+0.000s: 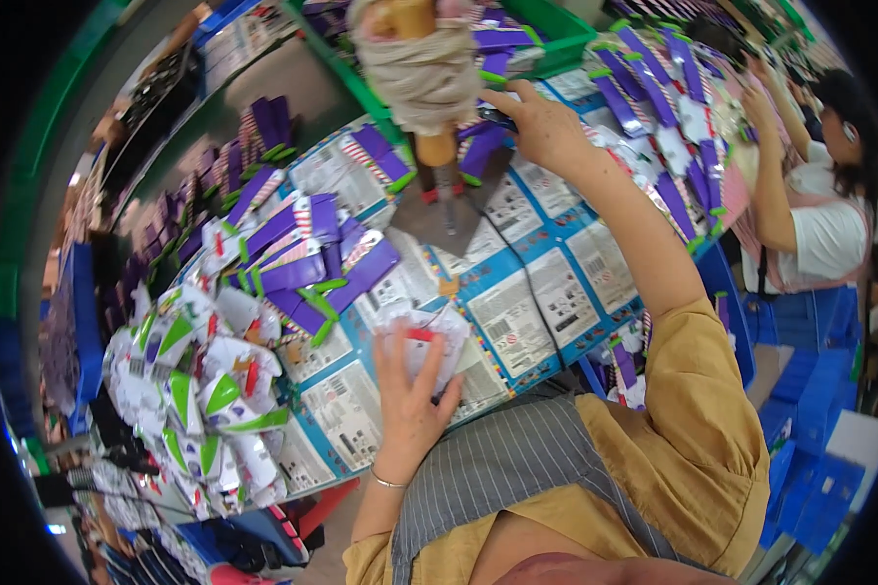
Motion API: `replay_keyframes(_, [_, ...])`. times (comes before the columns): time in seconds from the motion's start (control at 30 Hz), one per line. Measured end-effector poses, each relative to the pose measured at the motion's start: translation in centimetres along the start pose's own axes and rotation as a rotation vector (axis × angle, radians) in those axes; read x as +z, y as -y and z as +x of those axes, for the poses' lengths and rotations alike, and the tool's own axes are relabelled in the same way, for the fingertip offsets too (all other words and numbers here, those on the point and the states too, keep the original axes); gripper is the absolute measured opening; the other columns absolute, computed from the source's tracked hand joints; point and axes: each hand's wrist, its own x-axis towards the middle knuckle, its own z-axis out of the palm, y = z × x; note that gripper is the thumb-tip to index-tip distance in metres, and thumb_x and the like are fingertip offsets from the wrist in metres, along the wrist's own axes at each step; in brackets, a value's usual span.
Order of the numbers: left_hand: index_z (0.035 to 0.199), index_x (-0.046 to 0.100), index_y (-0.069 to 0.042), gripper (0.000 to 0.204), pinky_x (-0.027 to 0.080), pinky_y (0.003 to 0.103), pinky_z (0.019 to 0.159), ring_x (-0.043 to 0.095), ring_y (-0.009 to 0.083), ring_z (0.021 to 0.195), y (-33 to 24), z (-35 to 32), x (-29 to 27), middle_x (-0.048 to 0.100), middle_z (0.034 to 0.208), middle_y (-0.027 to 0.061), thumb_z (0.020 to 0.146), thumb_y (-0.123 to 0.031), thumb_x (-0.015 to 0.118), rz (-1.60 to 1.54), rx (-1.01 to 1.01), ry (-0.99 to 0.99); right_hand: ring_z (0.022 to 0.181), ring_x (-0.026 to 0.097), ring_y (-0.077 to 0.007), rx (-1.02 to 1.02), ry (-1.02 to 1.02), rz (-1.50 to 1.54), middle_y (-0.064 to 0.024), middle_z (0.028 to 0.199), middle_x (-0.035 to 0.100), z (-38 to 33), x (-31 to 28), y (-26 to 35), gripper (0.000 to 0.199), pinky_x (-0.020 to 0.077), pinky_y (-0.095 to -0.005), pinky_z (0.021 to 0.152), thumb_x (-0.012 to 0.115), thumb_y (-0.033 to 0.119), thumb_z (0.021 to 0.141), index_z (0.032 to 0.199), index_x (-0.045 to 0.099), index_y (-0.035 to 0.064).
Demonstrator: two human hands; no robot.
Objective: The person assembles toy wing units by attaching plastic wing sections to base plates and trimming pieces using pliers.
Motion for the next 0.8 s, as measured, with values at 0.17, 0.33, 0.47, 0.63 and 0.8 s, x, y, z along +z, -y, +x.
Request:
replay_keyframes(0.17, [0.121,0.056,-0.013,0.054,0.031,0.049,0.101,0.034,0.0407,0.127,0.2,-1.6,0.0,0.037,0.139,0.0169,0.072,-0.021,0.073,0.006,-0.012,0.092,0.078,0.06,-0.032,-0.205,-0.189,0.057,-0.0103,0.087,0.057,0.5,0.6,-2.0,0.035,0.0479,-0.0415,0.065,0.052,0.001,0.075,0.106,0.057,0.0171])
replay_keyframes(0.33, [0.12,0.056,-0.011,0.049,0.026,0.05,0.102,0.041,0.0376,0.122,-0.8,-1.2,-0.9,0.042,0.135,0.0163,0.075,-0.023,0.07,0.097,0.008,-0.045,0.082,0.059,-0.0328,-0.129,-0.224,0.049,-0.0109,0.092,0.059,-4.2,-8.0,-0.7,0.034,0.047,-0.0386,0.067,0.055,-0.008,0.069,0.099,0.057,0.0093])
replay_keyframes(0.47, [0.12,0.055,-0.005,0.046,0.043,0.038,0.088,0.055,0.033,0.106,-1.2,2.3,-1.4,0.057,0.119,0.0147,0.076,-0.012,0.067,-0.366,0.191,-0.258,0.083,0.06,-0.029,-0.077,0.032,0.468,-0.0136,0.089,0.059,-10.2,-11.6,1.9,0.033,0.046,-0.0308,0.072,0.049,-0.016,0.067,0.094,0.056,0.0012])
replay_keyframes(0.63, [0.113,0.052,0.0,0.038,0.044,0.022,0.064,0.055,0.0049,0.076,-3.2,3.9,0.8,0.061,0.089,0.0022,0.084,-0.019,0.068,-1.587,-0.311,0.487,0.075,0.061,-0.0257,-0.159,0.131,1.024,-0.0152,0.083,0.061,-14.6,-10.8,8.9,0.03,0.0475,-0.031,0.067,0.05,-0.014,0.071,0.098,0.059,-0.0041])
replay_keyframes(0.8, [0.097,0.054,-0.002,0.024,0.039,0.018,0.054,0.05,0.0012,0.063,-3.5,2.2,0.9,0.056,0.07,-0.0025,0.083,-0.015,0.068,-1.388,-0.351,0.252,0.099,0.054,-0.0205,0.35,0.392,1.724,-0.0124,0.107,0.056,-18.1,-9.1,10.6,0.035,0.0405,-0.0325,0.089,0.062,0.015,0.085,0.112,0.052,-0.004])
